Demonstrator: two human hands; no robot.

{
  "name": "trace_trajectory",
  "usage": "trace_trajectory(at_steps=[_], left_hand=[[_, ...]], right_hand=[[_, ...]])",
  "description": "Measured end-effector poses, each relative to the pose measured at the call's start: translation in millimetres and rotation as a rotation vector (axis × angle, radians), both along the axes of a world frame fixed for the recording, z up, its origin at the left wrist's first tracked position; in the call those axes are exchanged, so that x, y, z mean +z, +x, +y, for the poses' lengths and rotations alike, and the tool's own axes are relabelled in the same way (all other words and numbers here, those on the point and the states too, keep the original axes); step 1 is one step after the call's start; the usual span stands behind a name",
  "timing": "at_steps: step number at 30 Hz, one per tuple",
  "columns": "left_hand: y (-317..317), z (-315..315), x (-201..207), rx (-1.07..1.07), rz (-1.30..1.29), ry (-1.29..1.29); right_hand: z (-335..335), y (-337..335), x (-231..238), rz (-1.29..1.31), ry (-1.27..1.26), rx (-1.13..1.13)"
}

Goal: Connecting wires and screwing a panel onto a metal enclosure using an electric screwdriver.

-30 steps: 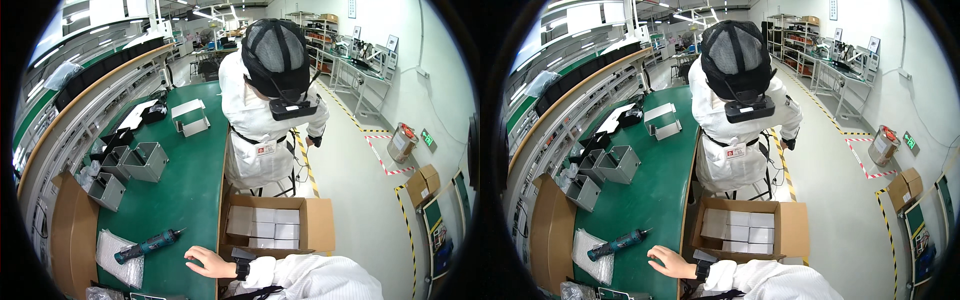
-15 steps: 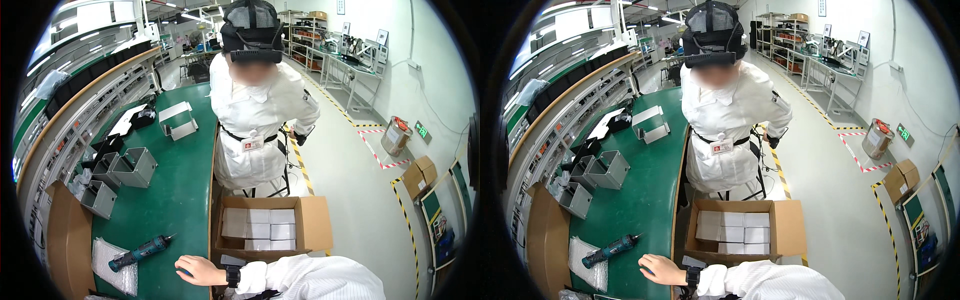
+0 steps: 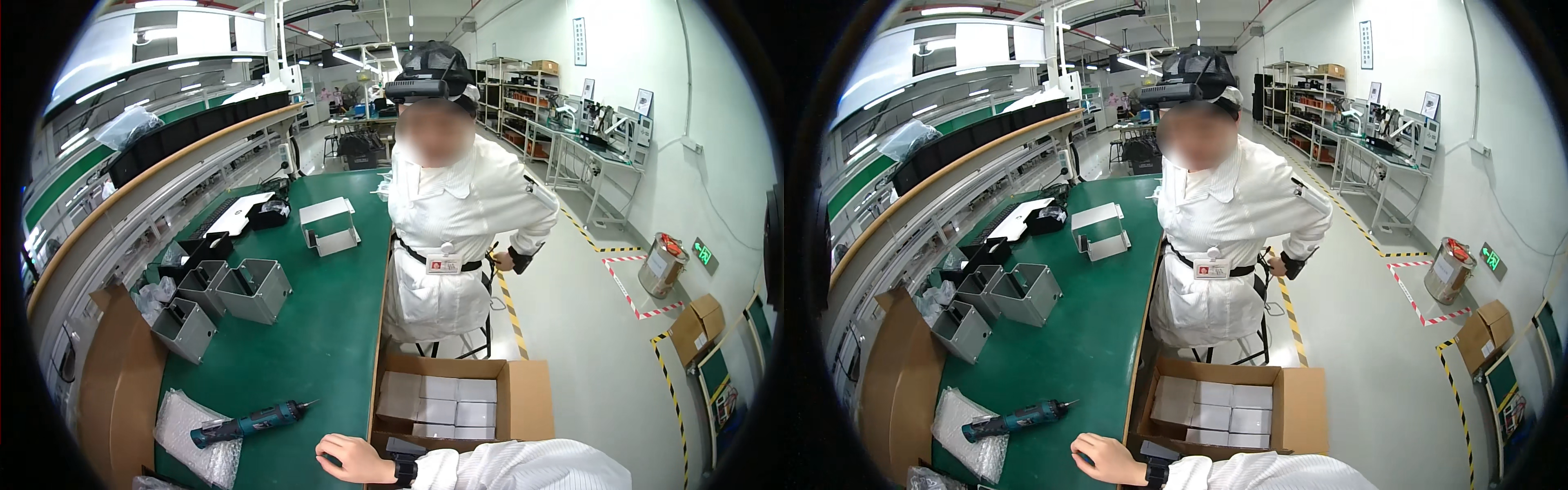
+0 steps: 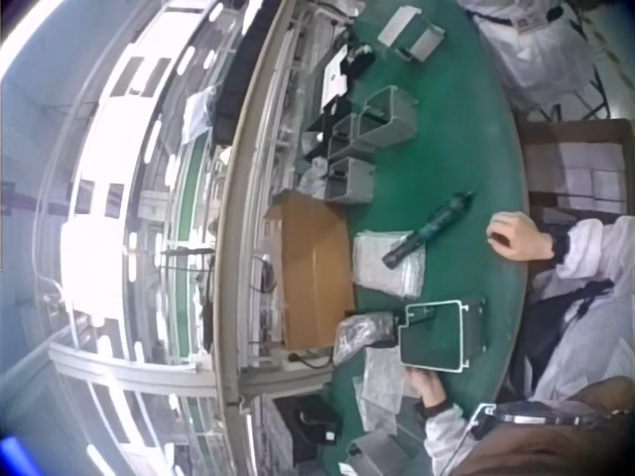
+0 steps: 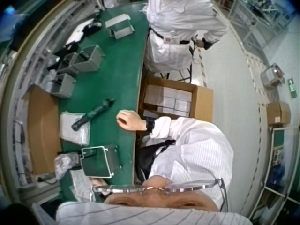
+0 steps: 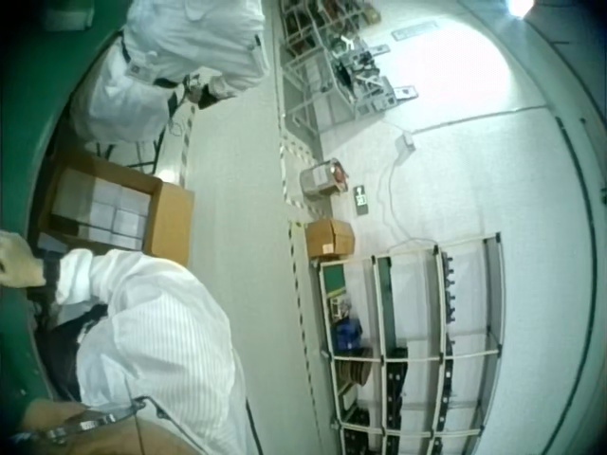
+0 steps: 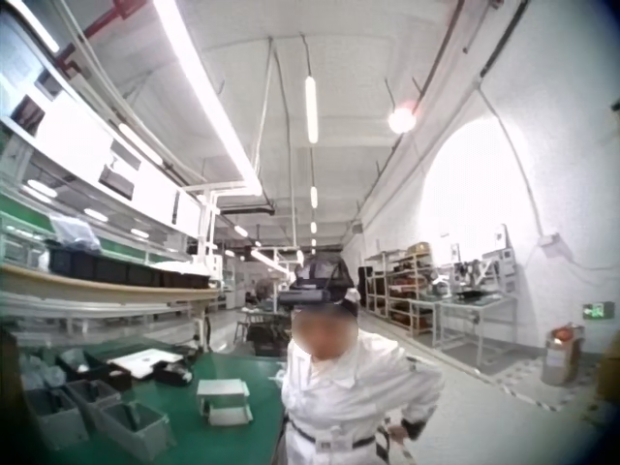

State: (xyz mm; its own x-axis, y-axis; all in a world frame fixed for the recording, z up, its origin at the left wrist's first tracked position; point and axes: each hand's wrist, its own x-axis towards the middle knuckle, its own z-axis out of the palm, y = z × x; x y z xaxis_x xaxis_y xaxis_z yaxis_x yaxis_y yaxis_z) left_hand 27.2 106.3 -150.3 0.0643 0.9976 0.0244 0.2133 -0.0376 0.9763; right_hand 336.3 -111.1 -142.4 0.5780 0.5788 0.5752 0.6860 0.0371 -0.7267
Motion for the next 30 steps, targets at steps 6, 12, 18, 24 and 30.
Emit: trace_trajectory(at_steps=[6,12,18,24,30], left_hand=[[4,3,-6,-0.019,-0.041,-0.038],[4,4,-10,-0.032,-0.08,-0.071],[4,5,-14,-0.039,-0.109,-0.1],[3,6,-17,-0.044,-0.132,-0.126],[0,8,-18,-0.048,-0.157,-0.147]], right_hand=[[-3,2,2,-0.021,-0.019,-0.017],[-4,-1,13,-0.043,-0.026,-0.023],[-4,0,13,-0.047,-0.036,-0.041],[-4,-4,13,-0.086,-0.086,-0.08],[-5,-4,13,-0.126,-0.075,-0.07]])
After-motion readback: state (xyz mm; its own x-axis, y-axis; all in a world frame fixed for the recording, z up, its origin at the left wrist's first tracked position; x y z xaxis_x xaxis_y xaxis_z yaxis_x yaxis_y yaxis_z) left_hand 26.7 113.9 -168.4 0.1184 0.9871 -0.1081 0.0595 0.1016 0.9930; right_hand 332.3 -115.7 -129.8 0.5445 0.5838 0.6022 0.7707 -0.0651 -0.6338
